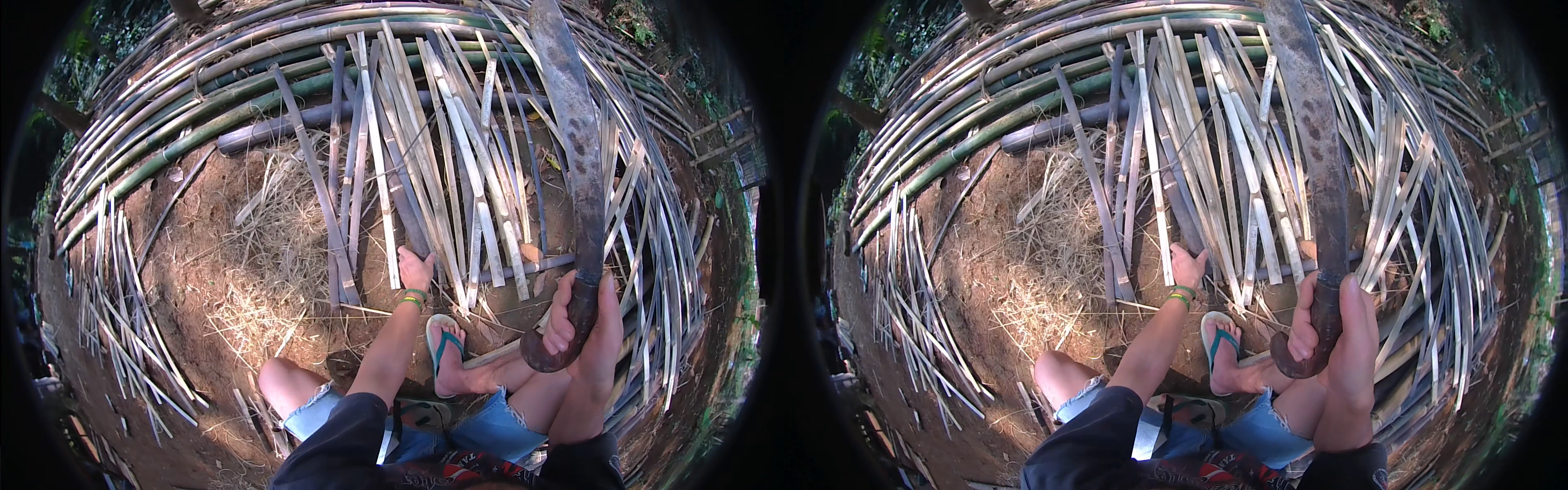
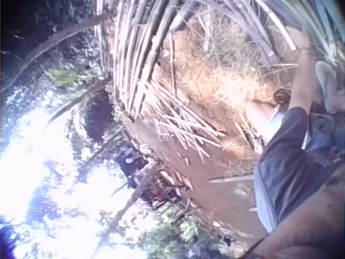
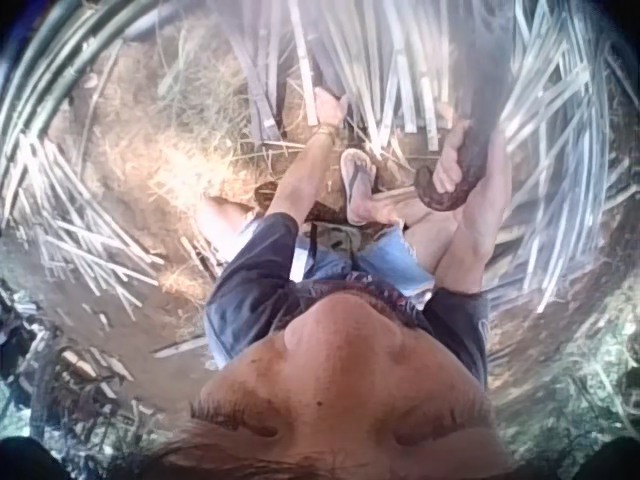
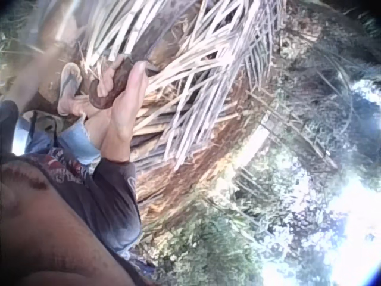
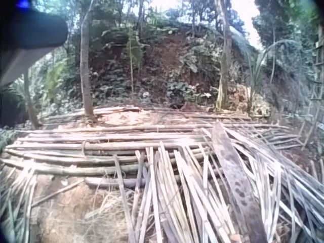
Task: The person sits on the ground and uses a machete to split long bamboo poles into thin strips. They repeatedly strike the bamboo against a wooden block to drive the blade through the material, then separate the resulting strips and place them into a pile.
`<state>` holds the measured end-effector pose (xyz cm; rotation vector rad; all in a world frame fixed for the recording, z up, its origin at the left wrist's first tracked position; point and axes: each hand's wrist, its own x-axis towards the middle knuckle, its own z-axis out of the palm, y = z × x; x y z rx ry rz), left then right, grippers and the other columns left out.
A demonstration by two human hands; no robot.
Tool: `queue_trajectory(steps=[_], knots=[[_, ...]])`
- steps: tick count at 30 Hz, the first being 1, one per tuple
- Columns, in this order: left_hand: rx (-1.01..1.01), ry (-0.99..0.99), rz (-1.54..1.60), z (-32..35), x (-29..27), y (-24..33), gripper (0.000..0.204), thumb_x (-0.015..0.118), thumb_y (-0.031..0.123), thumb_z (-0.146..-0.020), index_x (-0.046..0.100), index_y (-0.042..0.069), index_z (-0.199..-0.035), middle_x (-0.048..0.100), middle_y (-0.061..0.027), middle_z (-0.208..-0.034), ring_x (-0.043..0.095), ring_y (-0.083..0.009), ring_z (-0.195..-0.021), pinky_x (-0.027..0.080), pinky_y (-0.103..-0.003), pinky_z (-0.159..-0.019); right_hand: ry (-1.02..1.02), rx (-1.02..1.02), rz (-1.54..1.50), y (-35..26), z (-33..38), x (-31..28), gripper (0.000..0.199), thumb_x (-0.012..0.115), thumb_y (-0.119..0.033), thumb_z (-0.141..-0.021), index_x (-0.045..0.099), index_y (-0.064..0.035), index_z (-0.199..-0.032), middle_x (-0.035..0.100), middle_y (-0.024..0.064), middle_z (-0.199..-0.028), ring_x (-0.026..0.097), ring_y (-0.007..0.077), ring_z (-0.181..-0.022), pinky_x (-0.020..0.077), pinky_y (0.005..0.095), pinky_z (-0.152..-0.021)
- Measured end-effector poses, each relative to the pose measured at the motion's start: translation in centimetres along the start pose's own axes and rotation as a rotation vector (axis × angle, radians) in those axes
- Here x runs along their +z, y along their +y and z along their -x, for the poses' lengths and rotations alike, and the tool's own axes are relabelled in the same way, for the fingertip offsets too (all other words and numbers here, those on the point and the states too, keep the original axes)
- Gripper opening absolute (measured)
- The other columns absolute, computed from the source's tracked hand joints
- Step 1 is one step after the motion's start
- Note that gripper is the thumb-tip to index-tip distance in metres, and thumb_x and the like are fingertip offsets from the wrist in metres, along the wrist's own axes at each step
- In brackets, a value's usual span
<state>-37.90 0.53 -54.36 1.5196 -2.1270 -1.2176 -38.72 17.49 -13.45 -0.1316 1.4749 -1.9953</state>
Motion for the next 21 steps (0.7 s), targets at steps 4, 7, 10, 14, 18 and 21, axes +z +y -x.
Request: queue_trajectory(steps=[4,7,10,14,18,21], knots=[[-0.102,-0.032,0.109,-1.2,0.9,0.0,0.069,0.077,0.007,-0.077,0.032,0.003,-0.129,0.064,-0.0268,-0.100,0.062,-0.0456,-0.101,0.049,-0.049,-0.089,0.040,0.003,-0.028,0.0,0.2,-0.6,0.051,0.035,-0.045,-0.105,0.050,0.0036,-0.097,0.047,0.0072,-0.057,0.042,0.0125,-0.045,0.0391,0.0272,-0.045],[-0.007,0.002,0.179,-1.2,-0.2,-1.4,0.071,0.074,-0.001,-0.074,0.032,0.006,-0.131,0.062,-0.0192,-0.085,0.063,-0.0408,-0.085,0.049,-0.048,-0.080,0.028,-0.004,-0.012,0.0,-0.2,-1.5,0.053,0.036,-0.046,-0.105,0.050,0.0039,-0.099,0.047,0.0072,-0.057,0.042,0.0126,-0.045,0.0393,0.0273,-0.045],[0.068,0.145,0.041,-0.5,-2.0,-3.7,0.067,0.072,-0.002,-0.073,0.038,0.007,-0.130,0.057,-0.0168,-0.094,0.058,-0.0354,-0.093,0.047,-0.044,-0.083,0.125,-0.005,0.117,-0.1,-0.8,-0.9,0.055,0.031,-0.056,-0.104,0.046,-0.0046,-0.092,0.040,0.0010,-0.055,0.037,0.0107,-0.040,0.0337,0.0258,-0.039],[0.328,0.171,-0.084,0.1,-2.4,-3.4,0.050,0.070,0.002,-0.077,0.052,0.006,-0.124,0.055,-0.0168,-0.111,0.054,-0.0373,-0.104,0.046,-0.045,-0.089,0.151,0.012,0.000,-0.3,-1.0,-1.9,0.055,0.032,-0.053,-0.104,0.047,-0.0015,-0.094,0.042,0.0031,-0.055,0.038,0.0116,-0.040,0.0348,0.0263,-0.040],[0.219,-0.031,-0.124,-0.5,1.6,-3.1,0.047,0.074,0.021,-0.081,0.051,0.003,-0.118,0.055,-0.0202,-0.113,0.060,-0.0413,-0.101,0.051,-0.047,-0.081,0.067,-0.004,-0.083,-0.3,-0.7,-1.6,0.054,0.036,-0.048,-0.104,0.050,0.0037,-0.099,0.046,0.0065,-0.056,0.041,0.0132,-0.043,0.0374,0.0273,-0.042],[0.025,-0.003,-0.247,-0.4,3.5,0.3,0.048,0.079,0.021,-0.076,0.047,0.000,-0.105,0.055,-0.0198,-0.108,0.061,-0.0394,-0.100,0.054,-0.045,-0.083,0.101,-0.014,-0.059,-0.3,-0.6,-1.9,0.054,0.035,-0.048,-0.104,0.050,0.0037,-0.098,0.045,0.0064,-0.056,0.041,0.0133,-0.042,0.0371,0.0275,-0.042]])
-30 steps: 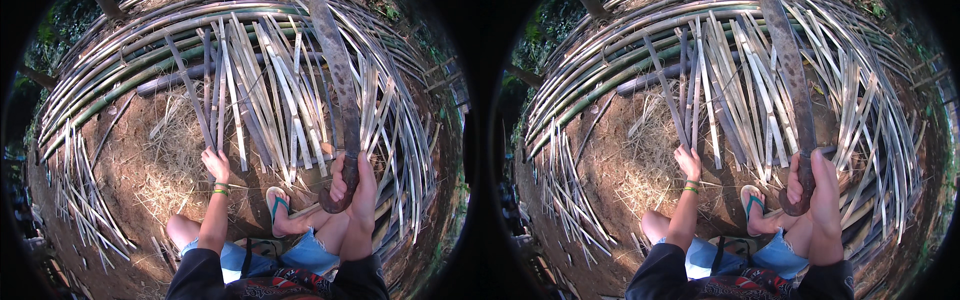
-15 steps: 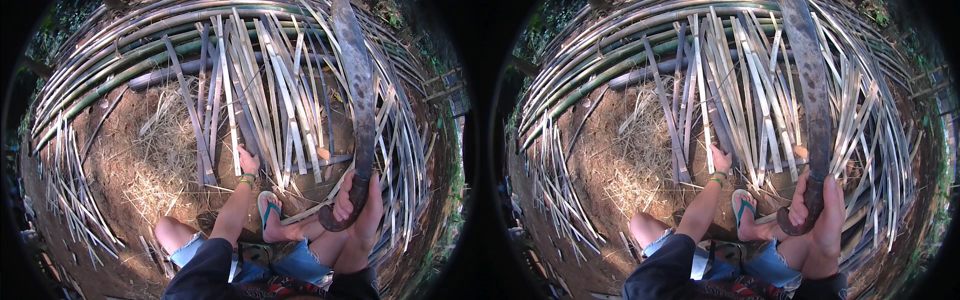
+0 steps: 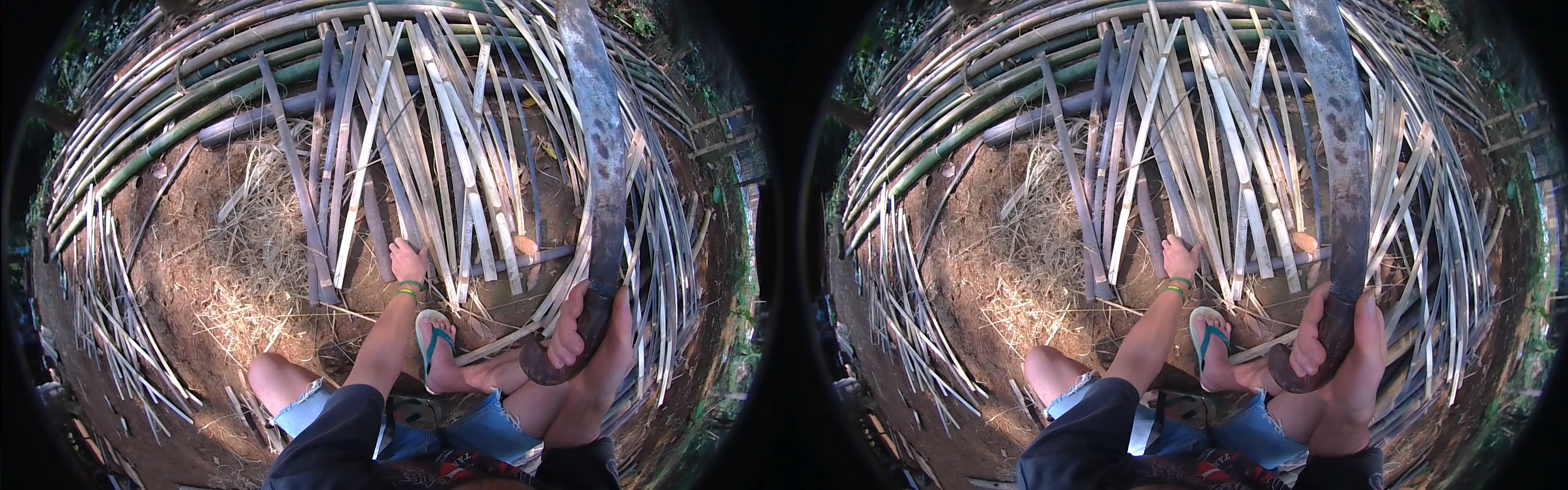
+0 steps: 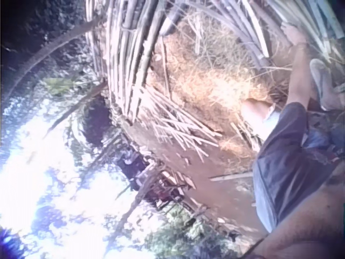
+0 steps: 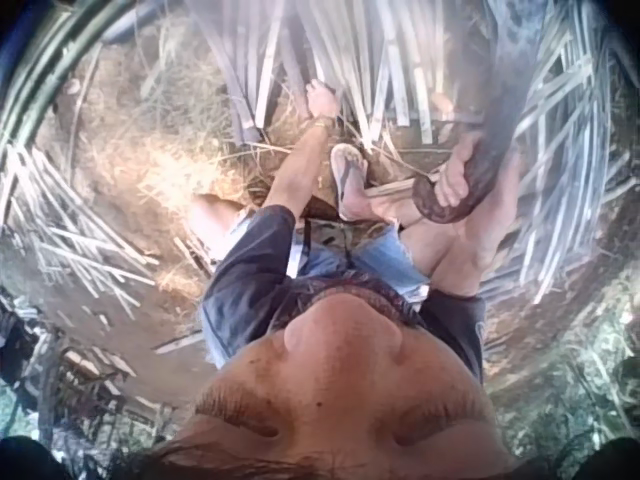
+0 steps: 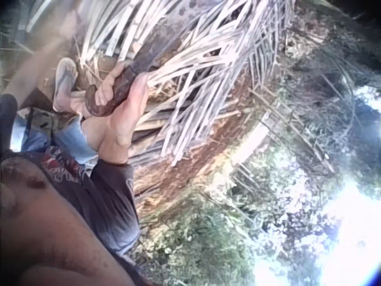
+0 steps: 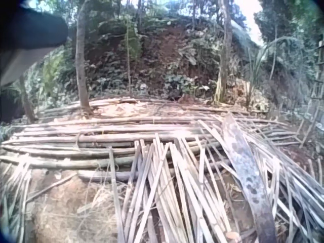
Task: The person sits on the ground and uses a machete to split long bamboo poles into thin strips. They repeatedly strike the bamboo against a wooden block to drive the blade through the material, then separate the resulting strips and place them into a pile.
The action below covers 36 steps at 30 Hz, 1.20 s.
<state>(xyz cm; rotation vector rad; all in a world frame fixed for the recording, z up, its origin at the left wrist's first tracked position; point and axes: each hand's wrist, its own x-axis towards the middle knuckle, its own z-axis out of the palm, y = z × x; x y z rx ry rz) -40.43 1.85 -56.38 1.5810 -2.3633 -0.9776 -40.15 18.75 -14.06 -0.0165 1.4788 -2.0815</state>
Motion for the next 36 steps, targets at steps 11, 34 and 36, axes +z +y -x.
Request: queue_trajectory(steps=[11,34,36], knots=[[-0.170,-0.125,0.409,-0.9,-3.0,-0.9,0.050,0.073,0.024,-0.076,0.046,-0.002,-0.109,0.066,-0.0228,-0.098,0.066,-0.0389,-0.090,0.053,-0.043,-0.083,-0.059,0.052,-0.009,-0.3,-0.2,0.0,0.050,0.036,-0.045,-0.105,0.051,0.0016,-0.098,0.045,0.0055,-0.058,0.042,0.0131,-0.046,0.0387,0.0278,-0.045],[-0.244,-1.490,2.222,15.0,-29.0,-3.0,0.036,0.035,0.046,-0.106,0.037,0.015,-0.087,0.034,0.0008,-0.064,0.029,-0.0038,-0.044,0.022,-0.017,-0.033,-0.215,0.047,0.107,2.3,-5.7,5.2,0.047,0.044,-0.051,-0.102,0.052,-0.0074,-0.089,0.044,-0.0004,-0.055,0.042,0.0110,-0.042,0.0360,0.0264,-0.041],[-0.190,-1.384,2.098,15.6,-31.3,-4.7,0.035,0.037,0.045,-0.106,0.037,0.016,-0.087,0.033,0.0012,-0.065,0.029,-0.0040,-0.045,0.021,-0.017,-0.034,-0.246,0.027,0.121,2.8,-5.8,6.2,0.046,0.044,-0.050,-0.103,0.052,-0.0067,-0.089,0.044,-0.0004,-0.055,0.042,0.0107,-0.042,0.0357,0.0259,-0.041]])
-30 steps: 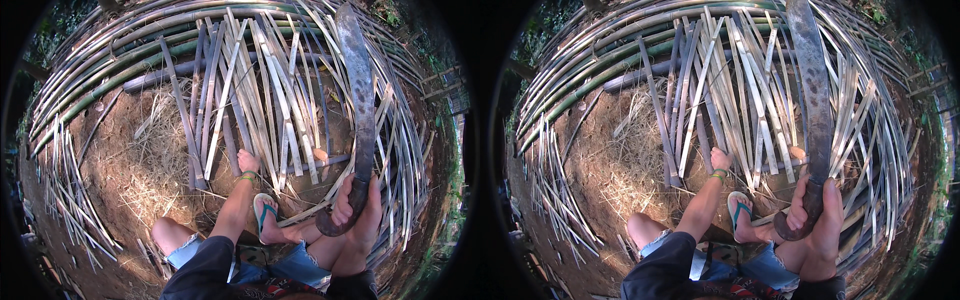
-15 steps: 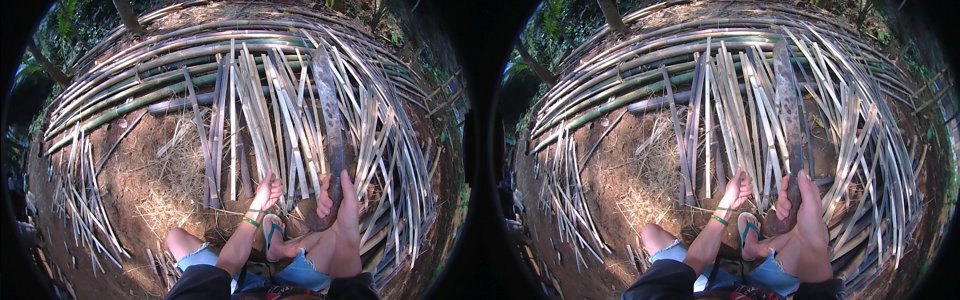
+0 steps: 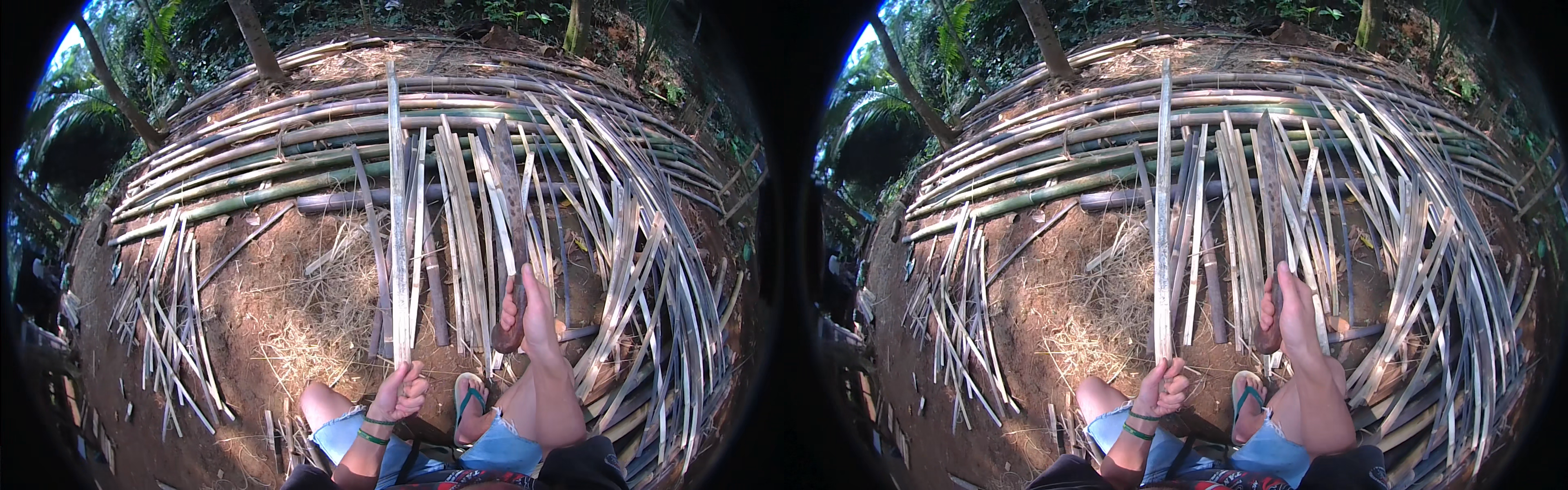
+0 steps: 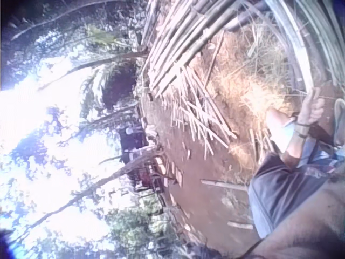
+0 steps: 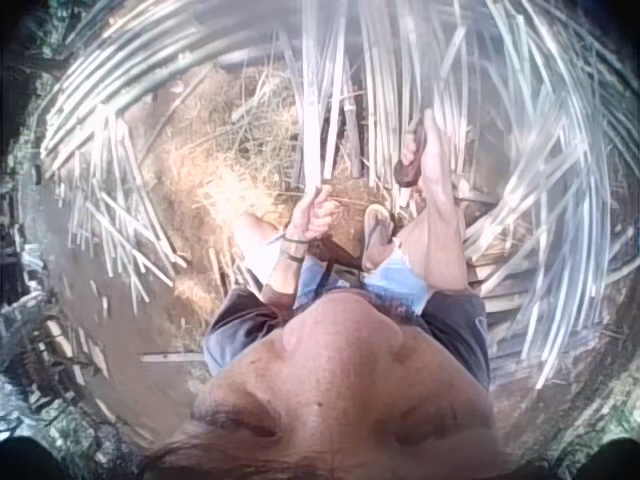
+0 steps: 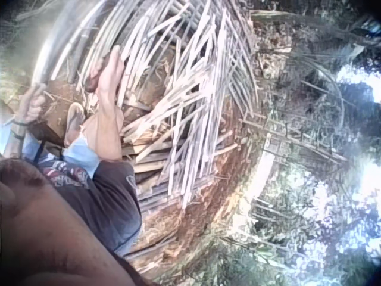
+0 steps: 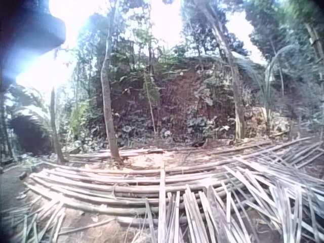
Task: The person sits on the ground and uses a machete to split long bamboo poles into thin strips. They repeatedly strike the bamboo against a wooden block to drive the blade through the material, then separate the resulting strips and place them into a pile.
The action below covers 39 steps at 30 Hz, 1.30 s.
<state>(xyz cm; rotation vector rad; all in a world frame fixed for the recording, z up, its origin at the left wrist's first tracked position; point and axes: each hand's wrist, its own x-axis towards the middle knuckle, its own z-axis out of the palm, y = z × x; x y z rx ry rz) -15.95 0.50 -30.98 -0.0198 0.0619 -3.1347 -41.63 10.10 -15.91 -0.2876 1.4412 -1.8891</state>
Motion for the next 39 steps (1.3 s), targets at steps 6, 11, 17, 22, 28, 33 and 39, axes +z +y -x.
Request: queue_trajectory(steps=[6,11,17,22,28,33,39], knots=[[0.611,1.047,-1.318,5.2,5.5,1.2,0.030,0.057,0.032,-0.100,0.047,0.009,-0.084,0.048,-0.0003,-0.061,0.046,-0.0147,-0.045,0.034,-0.029,-0.043,-0.110,-0.001,0.127,2.9,-3.0,3.6,0.044,0.046,-0.049,-0.102,0.049,-0.0076,-0.086,0.043,-0.0011,-0.054,0.041,0.0097,-0.041,0.0349,0.0252,-0.040],[1.096,1.643,-1.903,8.8,4.0,2.4,0.034,0.071,0.024,-0.089,0.049,0.000,-0.081,0.054,-0.0194,-0.061,0.055,-0.0363,-0.054,0.041,-0.045,-0.052,-0.223,0.011,0.249,5.8,-5.4,7.3,0.045,0.048,-0.048,-0.102,0.049,-0.0076,-0.083,0.042,-0.0016,-0.053,0.040,0.0086,-0.040,0.0344,0.0245,-0.039],[1.184,1.874,-1.827,11.2,2.2,1.9,0.033,0.071,0.024,-0.090,0.050,-0.001,-0.082,0.054,-0.0210,-0.061,0.055,-0.0401,-0.055,0.040,-0.047,-0.053,-0.321,-0.042,0.372,9.9,-8.3,10.4,0.044,0.053,-0.045,-0.101,0.049,-0.0078,-0.077,0.044,-0.0032,-0.052,0.041,0.0067,-0.039,0.0334,0.0237,-0.036],[1.068,2.030,-1.747,12.4,1.2,0.2,0.034,0.070,0.025,-0.091,0.050,-0.001,-0.083,0.057,-0.0242,-0.067,0.057,-0.0437,-0.061,0.042,-0.049,-0.056,-0.412,-0.075,0.481,12.5,-10.5,12.8,0.045,0.055,-0.046,-0.100,0.050,-0.0077,-0.076,0.045,-0.0031,-0.051,0.043,0.0072,-0.039,0.0323,0.0245,-0.036],[0.959,2.127,-1.642,11.4,-0.3,-3.2,0.035,0.071,0.026,-0.090,0.049,-0.001,-0.083,0.056,-0.0240,-0.067,0.057,-0.0435,-0.062,0.042,-0.049,-0.056,-0.552,-0.020,0.520,14.4,-12.4,15.7,0.041,0.054,-0.043,-0.101,0.049,-0.0098,-0.077,0.045,-0.0045,-0.053,0.044,0.0061,-0.042,0.0333,0.0234,-0.039],[0.909,2.199,-1.607,9.8,-1.9,-5.7,0.034,0.071,0.026,-0.090,0.050,0.000,-0.083,0.057,-0.0230,-0.067,0.058,-0.0422,-0.061,0.043,-0.047,-0.055,-0.625,-0.016,0.503,18.0,-15.3,17.4,0.045,0.055,-0.043,-0.100,0.048,-0.0096,-0.070,0.046,-0.0032,-0.051,0.045,0.0073,-0.043,0.0339,0.0255,-0.040],[0.772,2.296,-1.522,7.3,-1.1,-6.2,0.033,0.072,0.029,-0.089,0.054,0.002,-0.084,0.057,-0.0208,-0.063,0.059,-0.0396,-0.058,0.043,-0.046,-0.053,-0.648,-0.070,0.572,21.7,-18.7,18.8,0.050,0.058,-0.044,-0.098,0.051,-0.0057,-0.066,0.046,-0.0008,-0.050,0.047,0.0109,-0.045,0.0349,0.0313,-0.045]])
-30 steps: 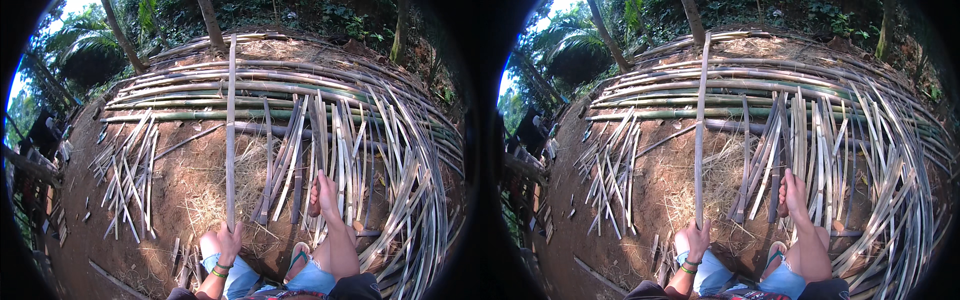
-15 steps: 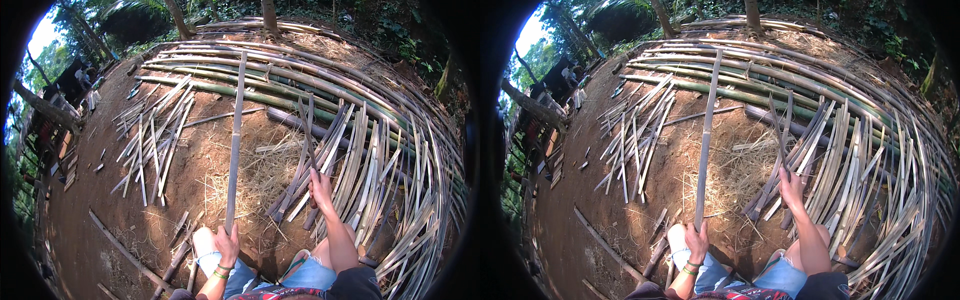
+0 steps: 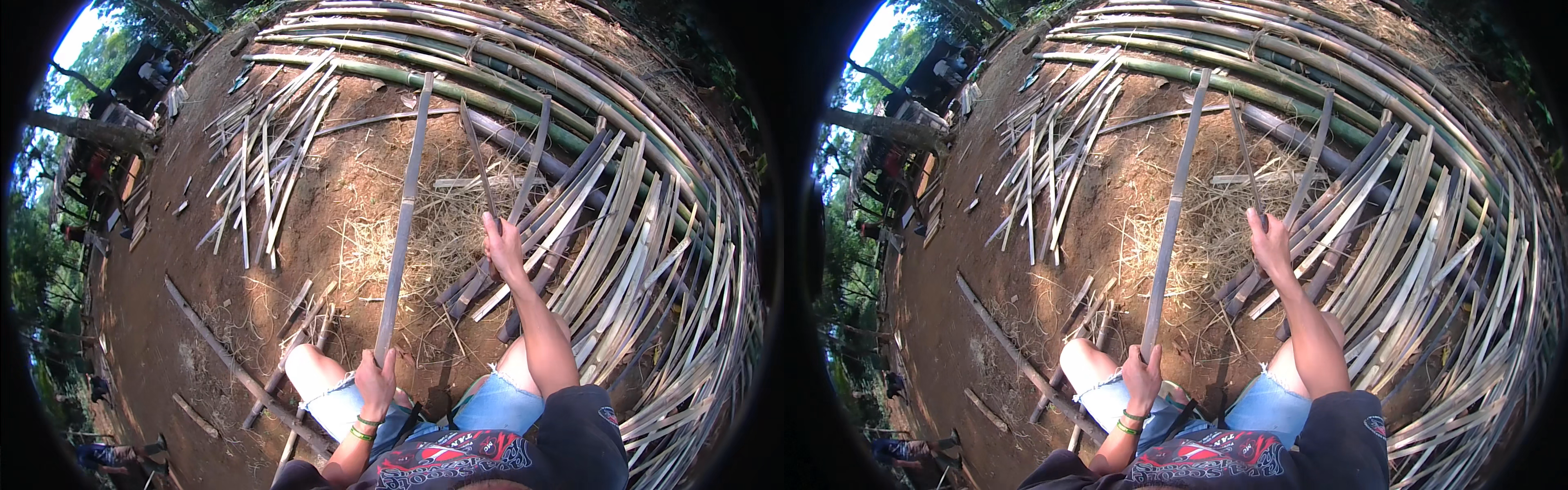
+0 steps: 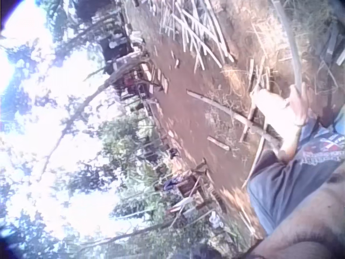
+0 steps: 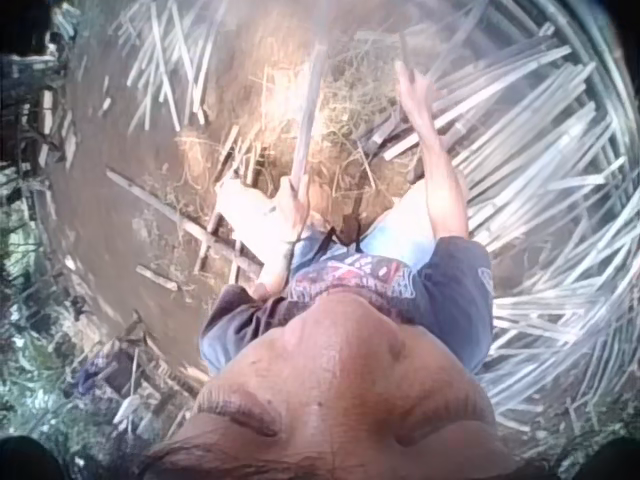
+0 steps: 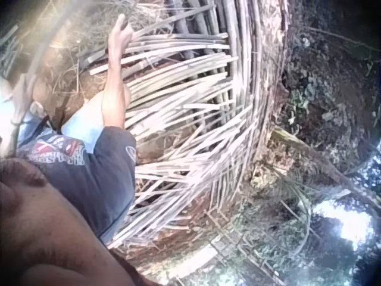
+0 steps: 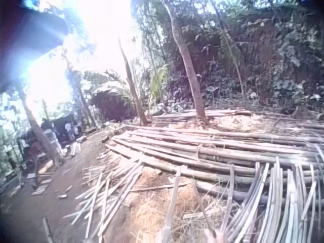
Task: The person sits on the ground and uses a machete to split long bamboo poles into thin strips. They repeatedly strike the bamboo against a wooden block to drive the blade through the material, then separate the resulting strips and place them into a pile.
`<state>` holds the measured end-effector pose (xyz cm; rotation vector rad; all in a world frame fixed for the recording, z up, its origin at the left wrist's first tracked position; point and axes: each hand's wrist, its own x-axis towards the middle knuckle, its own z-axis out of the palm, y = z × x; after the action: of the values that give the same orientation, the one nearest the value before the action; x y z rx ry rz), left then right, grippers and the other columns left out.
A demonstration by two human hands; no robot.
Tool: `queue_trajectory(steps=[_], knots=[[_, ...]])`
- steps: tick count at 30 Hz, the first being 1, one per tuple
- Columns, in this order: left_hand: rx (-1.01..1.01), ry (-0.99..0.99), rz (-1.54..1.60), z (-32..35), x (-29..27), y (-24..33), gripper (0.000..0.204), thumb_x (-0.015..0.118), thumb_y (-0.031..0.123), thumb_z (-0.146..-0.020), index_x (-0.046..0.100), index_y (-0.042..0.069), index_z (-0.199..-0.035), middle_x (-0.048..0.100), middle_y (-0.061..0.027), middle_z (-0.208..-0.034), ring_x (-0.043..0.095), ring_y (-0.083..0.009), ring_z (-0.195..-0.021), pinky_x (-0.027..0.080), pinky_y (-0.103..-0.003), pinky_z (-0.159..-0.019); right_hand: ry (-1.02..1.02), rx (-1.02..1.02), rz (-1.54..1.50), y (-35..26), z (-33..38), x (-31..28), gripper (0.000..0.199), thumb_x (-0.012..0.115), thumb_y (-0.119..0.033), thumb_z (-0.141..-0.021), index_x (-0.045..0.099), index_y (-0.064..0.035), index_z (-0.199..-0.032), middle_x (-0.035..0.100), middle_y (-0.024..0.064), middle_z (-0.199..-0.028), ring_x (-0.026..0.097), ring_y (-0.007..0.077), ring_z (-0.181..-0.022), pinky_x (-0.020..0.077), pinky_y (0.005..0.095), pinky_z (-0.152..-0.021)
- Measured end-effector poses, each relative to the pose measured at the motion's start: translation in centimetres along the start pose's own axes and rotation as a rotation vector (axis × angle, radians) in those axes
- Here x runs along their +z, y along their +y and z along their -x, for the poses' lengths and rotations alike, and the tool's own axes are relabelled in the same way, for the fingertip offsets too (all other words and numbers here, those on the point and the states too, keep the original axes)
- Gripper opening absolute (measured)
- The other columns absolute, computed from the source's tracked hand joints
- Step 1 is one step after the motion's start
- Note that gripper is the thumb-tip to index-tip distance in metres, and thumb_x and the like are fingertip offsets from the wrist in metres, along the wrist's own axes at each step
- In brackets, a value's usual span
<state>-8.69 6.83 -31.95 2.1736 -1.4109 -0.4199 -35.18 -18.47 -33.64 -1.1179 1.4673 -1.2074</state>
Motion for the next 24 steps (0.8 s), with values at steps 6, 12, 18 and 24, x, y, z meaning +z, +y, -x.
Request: queue_trajectory(steps=[6,12,18,24], knots=[[-0.039,-0.020,-0.088,1.8,1.0,0.7,0.033,0.071,0.027,-0.090,0.055,0.000,-0.082,0.056,-0.0189,-0.061,0.055,-0.0348,-0.053,0.040,-0.045,-0.051,-0.003,0.007,0.031,2.4,-1.6,-0.3,0.055,0.058,-0.049,-0.096,0.052,-0.0029,-0.065,0.049,0.0021,-0.053,0.049,0.0154,-0.050,0.0388,0.0372,-0.050],[-0.087,-0.089,-0.066,4.9,1.6,0.7,0.034,0.070,0.026,-0.090,0.052,-0.001,-0.080,0.057,-0.0182,-0.061,0.056,-0.0325,-0.055,0.044,-0.042,-0.056,-0.048,-0.034,-0.014,-0.1,-0.8,-0.4,0.049,0.058,-0.047,-0.094,0.053,-0.0073,-0.066,0.049,0.0003,-0.054,0.046,0.0142,-0.050,0.0378,0.0363,-0.050],[0.085,-0.161,0.076,3.5,6.5,1.9,0.031,0.067,0.025,-0.092,0.053,-0.002,-0.086,0.055,-0.0149,-0.063,0.052,-0.0230,-0.056,0.043,-0.039,-0.056,0.004,-0.064,-0.074,-1.9,0.9,-2.0,0.045,0.059,-0.043,-0.095,0.055,-0.0070,-0.068,0.048,-0.0016,-0.051,0.042,0.0109,-0.041,0.0326,0.0318,-0.039],[0.328,-0.194,0.196,1.2,17.3,6.5,0.034,0.067,0.028,-0.093,0.052,-0.002,-0.088,0.057,-0.0224,-0.071,0.056,-0.0405,-0.064,0.043,-0.045,-0.059,0.170,-0.138,-0.036,-2.6,3.9,-7.0,0.052,0.060,-0.048,-0.094,0.056,-0.0045,-0.066,0.048,0.0007,-0.050,0.044,0.0137,-0.043,0.0349,0.0349,-0.043]])
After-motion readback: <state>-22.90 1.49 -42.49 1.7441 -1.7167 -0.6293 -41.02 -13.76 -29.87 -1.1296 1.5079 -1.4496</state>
